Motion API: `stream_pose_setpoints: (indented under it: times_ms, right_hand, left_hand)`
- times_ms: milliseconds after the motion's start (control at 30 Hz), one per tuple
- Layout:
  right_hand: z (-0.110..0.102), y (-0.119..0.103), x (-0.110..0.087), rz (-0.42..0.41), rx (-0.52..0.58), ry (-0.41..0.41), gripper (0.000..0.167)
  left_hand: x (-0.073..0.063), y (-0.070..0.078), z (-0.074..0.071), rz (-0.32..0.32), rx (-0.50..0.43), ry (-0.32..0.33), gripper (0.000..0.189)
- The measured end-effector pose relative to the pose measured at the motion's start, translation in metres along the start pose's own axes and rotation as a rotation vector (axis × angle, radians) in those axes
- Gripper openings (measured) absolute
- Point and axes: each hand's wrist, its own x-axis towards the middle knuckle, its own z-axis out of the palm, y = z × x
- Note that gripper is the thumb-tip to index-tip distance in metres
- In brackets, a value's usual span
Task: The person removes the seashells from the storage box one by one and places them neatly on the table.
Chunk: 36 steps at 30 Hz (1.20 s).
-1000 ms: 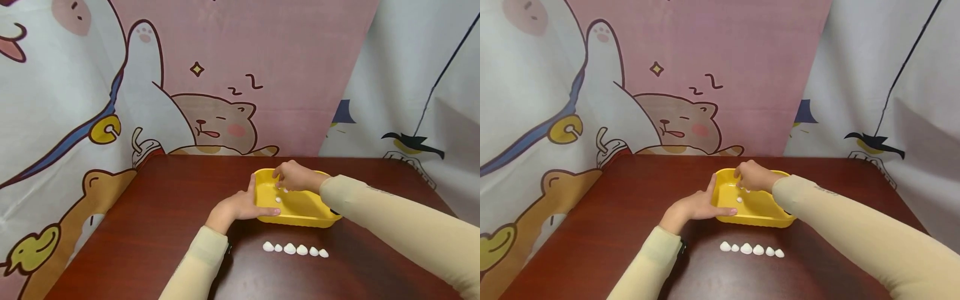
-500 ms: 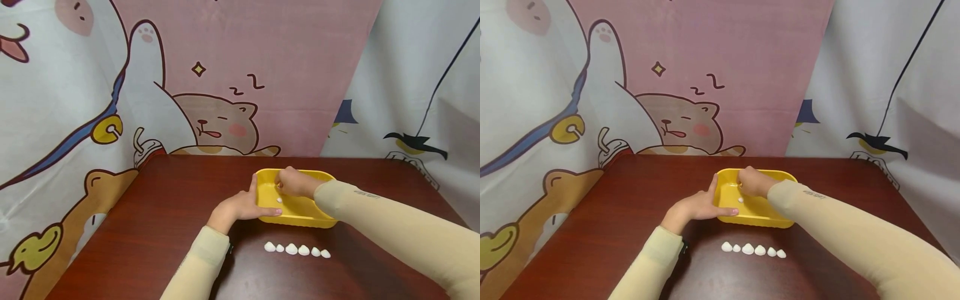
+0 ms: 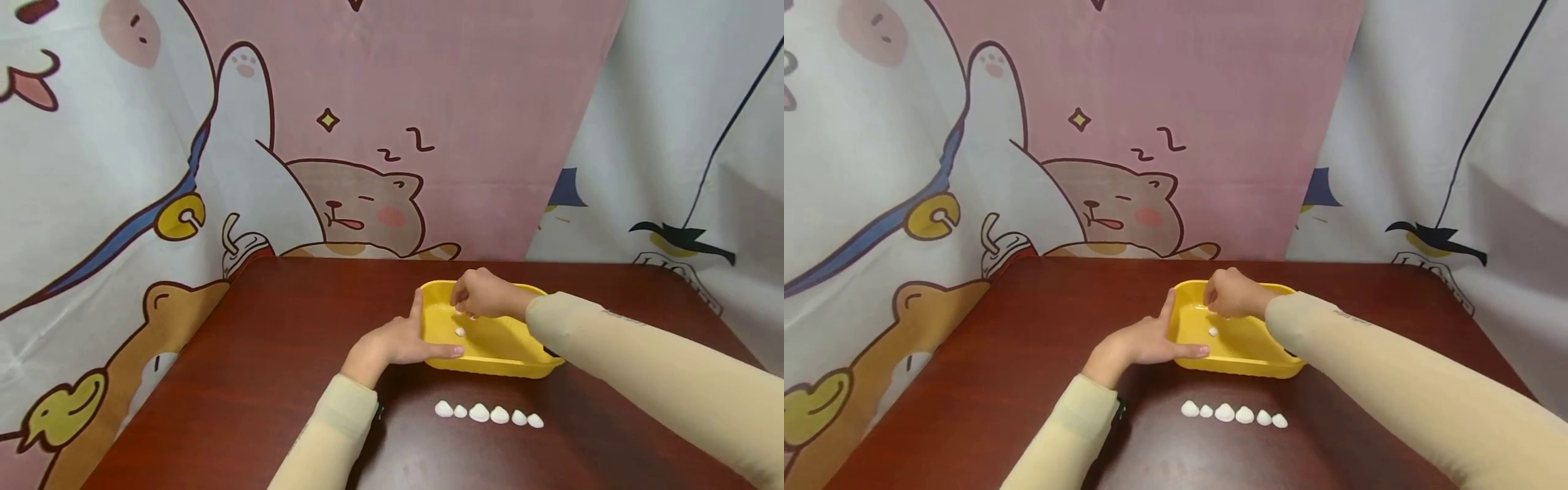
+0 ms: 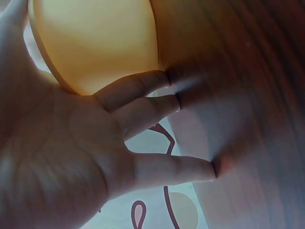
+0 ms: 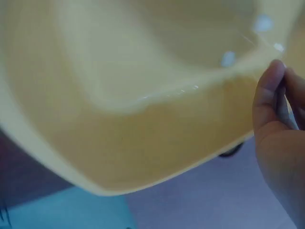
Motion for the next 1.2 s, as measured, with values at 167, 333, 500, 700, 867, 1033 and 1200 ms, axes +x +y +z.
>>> stream_pose_setpoints:
  times_ms: [167, 333, 500, 700, 867, 1033, 1200]
  right_hand:
    - [-0.025, -0.011, -0.027, 0.125, 0.257, 0.058, 0.024]
    - [-0.039, -0.015, -0.059, 0.157, 0.453, 0.084, 0.027]
    - [-0.034, -0.015, -0.093, 0.141, 0.518, 0.124, 0.028]
    - [-0.016, -0.006, -0.138, 0.121, 0.572, 0.151, 0.029]
    - [0.006, 0.019, -0.167, 0.103, 0.584, 0.066, 0.032]
    - [0.028, 0.049, -0.186, 0.050, 0.583, -0.047, 0.024]
    - [0.047, 0.064, -0.192, 0.043, 0.622, -0.139, 0.013]
  left_hand:
    - [-0.001, 0.001, 0.001, -0.005, 0.002, 0.010, 0.141]
    - [-0.002, 0.001, 0.001, 0.002, -0.017, 0.007, 0.142]
    - [-0.002, -0.001, 0.000, -0.011, -0.011, 0.015, 0.142]
    - [-0.001, -0.003, 0.000, 0.004, -0.020, 0.011, 0.143]
    - [-0.001, -0.005, -0.001, 0.001, -0.054, 0.018, 0.143]
    - [-0.001, -0.004, 0.000, 0.018, -0.064, 0.007, 0.143]
    - [0.000, -0.001, 0.002, 0.019, -0.054, 0.004, 0.142]
